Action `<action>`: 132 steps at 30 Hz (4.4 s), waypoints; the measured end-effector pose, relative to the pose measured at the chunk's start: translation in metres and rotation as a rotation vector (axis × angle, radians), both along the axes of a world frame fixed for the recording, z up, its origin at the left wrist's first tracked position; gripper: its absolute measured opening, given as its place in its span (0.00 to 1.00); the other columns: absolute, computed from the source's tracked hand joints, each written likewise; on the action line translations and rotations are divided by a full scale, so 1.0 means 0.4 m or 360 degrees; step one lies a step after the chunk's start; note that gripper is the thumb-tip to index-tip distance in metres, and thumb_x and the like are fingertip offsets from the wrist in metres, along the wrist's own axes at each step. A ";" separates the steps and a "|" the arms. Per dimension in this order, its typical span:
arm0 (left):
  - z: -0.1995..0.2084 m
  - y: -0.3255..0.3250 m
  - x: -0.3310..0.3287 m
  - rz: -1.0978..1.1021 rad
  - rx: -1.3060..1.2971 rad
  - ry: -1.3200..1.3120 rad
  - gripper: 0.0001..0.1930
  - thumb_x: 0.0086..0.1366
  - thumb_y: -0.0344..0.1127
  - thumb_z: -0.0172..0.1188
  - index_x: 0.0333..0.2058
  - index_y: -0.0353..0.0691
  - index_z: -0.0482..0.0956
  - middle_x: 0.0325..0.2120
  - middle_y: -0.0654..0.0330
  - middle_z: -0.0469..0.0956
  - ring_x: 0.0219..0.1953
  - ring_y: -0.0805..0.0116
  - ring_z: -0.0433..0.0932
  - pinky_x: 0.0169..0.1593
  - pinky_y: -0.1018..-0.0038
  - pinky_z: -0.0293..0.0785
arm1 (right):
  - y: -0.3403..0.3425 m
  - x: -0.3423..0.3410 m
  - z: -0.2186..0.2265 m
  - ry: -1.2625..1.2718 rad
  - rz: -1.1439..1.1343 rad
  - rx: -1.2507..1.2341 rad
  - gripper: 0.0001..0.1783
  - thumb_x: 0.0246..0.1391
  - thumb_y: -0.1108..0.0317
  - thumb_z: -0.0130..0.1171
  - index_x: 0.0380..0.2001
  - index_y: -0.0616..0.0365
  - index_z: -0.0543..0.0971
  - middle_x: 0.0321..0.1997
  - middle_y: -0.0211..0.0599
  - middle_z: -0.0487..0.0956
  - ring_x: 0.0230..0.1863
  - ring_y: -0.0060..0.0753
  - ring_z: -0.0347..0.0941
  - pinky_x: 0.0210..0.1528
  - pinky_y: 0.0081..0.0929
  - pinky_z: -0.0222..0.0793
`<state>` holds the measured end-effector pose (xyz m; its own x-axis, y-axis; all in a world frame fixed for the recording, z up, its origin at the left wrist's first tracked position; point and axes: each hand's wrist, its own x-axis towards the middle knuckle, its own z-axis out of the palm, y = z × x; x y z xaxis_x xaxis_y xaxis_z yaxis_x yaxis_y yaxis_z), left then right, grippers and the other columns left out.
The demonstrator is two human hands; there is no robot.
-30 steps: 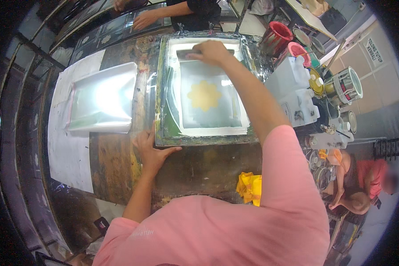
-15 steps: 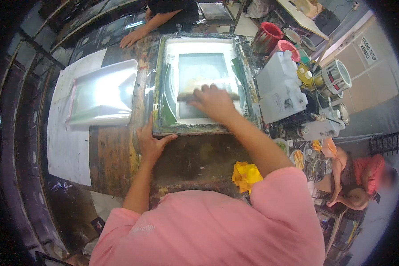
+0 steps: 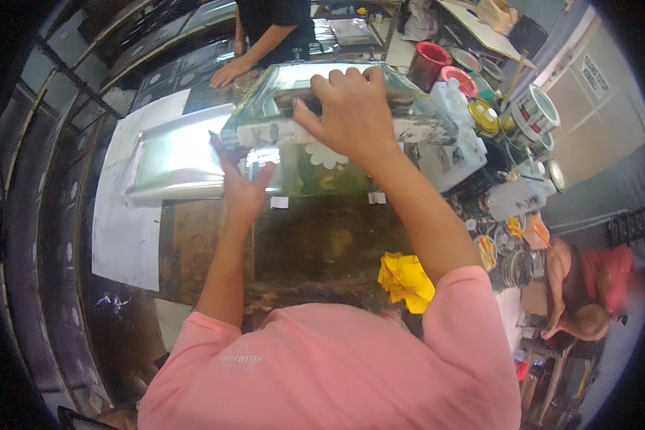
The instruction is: The person repeatedly uses a squeegee to pull white ink across a screen-printing frame with a flower stencil, then lifts the frame to reveal the printed fabric below. The process is repeated multiple times on the same area.
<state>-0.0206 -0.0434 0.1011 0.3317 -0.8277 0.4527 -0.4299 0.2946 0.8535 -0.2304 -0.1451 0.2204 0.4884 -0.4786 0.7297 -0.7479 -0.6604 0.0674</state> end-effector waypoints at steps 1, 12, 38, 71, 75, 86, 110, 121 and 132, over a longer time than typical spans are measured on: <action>-0.007 0.006 0.009 0.0039 0.0125 -0.0395 0.61 0.62 0.59 0.75 0.76 0.22 0.49 0.68 0.36 0.65 0.68 0.46 0.67 0.74 0.52 0.54 | -0.020 0.007 0.024 -0.0007 0.0005 -0.0006 0.20 0.61 0.47 0.65 0.36 0.55 0.83 0.32 0.38 0.81 0.40 0.45 0.79 0.52 0.50 0.64; -0.117 0.052 -0.026 0.0062 0.0729 -0.1174 0.54 0.65 0.72 0.62 0.72 0.28 0.64 0.75 0.45 0.63 0.80 0.46 0.52 0.78 0.34 0.31 | -0.168 0.041 0.195 -0.0012 -0.0039 0.0074 0.29 0.64 0.42 0.58 0.43 0.59 0.87 0.37 0.50 0.86 0.41 0.55 0.81 0.51 0.46 0.68; -0.221 -0.006 0.441 0.0699 0.0951 -0.1485 0.38 0.80 0.59 0.42 0.77 0.36 0.56 0.77 0.40 0.53 0.80 0.40 0.48 0.78 0.33 0.33 | -0.161 0.027 0.173 0.0087 -0.0153 0.0154 0.36 0.66 0.36 0.52 0.51 0.60 0.86 0.45 0.54 0.87 0.49 0.57 0.84 0.56 0.52 0.70; -0.222 -0.141 -0.199 -0.0729 0.0423 -0.1570 0.60 0.56 0.86 0.55 0.74 0.44 0.67 0.77 0.38 0.54 0.80 0.36 0.48 0.77 0.31 0.33 | -0.166 0.034 0.210 -0.0110 0.0045 0.0146 0.29 0.61 0.43 0.56 0.28 0.61 0.87 0.27 0.54 0.85 0.36 0.56 0.84 0.48 0.52 0.72; -0.204 -0.153 -0.242 -0.0783 0.0402 -0.1589 0.60 0.53 0.85 0.60 0.74 0.46 0.67 0.77 0.40 0.55 0.80 0.37 0.48 0.78 0.34 0.36 | -0.184 0.037 0.215 -0.0094 0.0056 0.0132 0.29 0.61 0.43 0.55 0.31 0.60 0.87 0.28 0.56 0.85 0.36 0.56 0.85 0.49 0.52 0.73; -0.112 -0.143 0.303 0.0388 0.0619 -0.1059 0.39 0.77 0.64 0.50 0.70 0.34 0.70 0.66 0.38 0.73 0.71 0.42 0.69 0.78 0.44 0.45 | -0.179 0.044 0.231 -0.0127 0.0019 0.0192 0.31 0.61 0.43 0.54 0.24 0.63 0.85 0.27 0.56 0.84 0.34 0.58 0.83 0.47 0.52 0.75; -0.215 -0.080 -0.268 -0.0481 0.0492 -0.1529 0.62 0.58 0.88 0.49 0.72 0.35 0.68 0.74 0.35 0.59 0.78 0.33 0.53 0.76 0.29 0.30 | -0.156 0.039 0.219 -0.0107 0.0045 0.0176 0.33 0.59 0.41 0.56 0.25 0.67 0.86 0.29 0.58 0.85 0.37 0.61 0.84 0.46 0.53 0.77; -0.236 -0.043 -0.275 -0.0459 0.0336 -0.1472 0.60 0.56 0.87 0.51 0.65 0.32 0.76 0.71 0.37 0.65 0.76 0.36 0.58 0.76 0.28 0.29 | -0.200 0.042 0.229 -0.0098 0.0012 0.0210 0.34 0.59 0.42 0.53 0.25 0.67 0.86 0.28 0.59 0.85 0.35 0.59 0.84 0.48 0.51 0.76; -0.239 -0.045 -0.276 -0.0483 0.0211 -0.1501 0.56 0.57 0.84 0.55 0.63 0.33 0.79 0.67 0.42 0.72 0.72 0.42 0.66 0.79 0.36 0.37 | -0.187 0.043 0.216 -0.0084 -0.0032 0.0203 0.34 0.60 0.40 0.52 0.28 0.66 0.87 0.31 0.59 0.86 0.39 0.58 0.84 0.50 0.50 0.75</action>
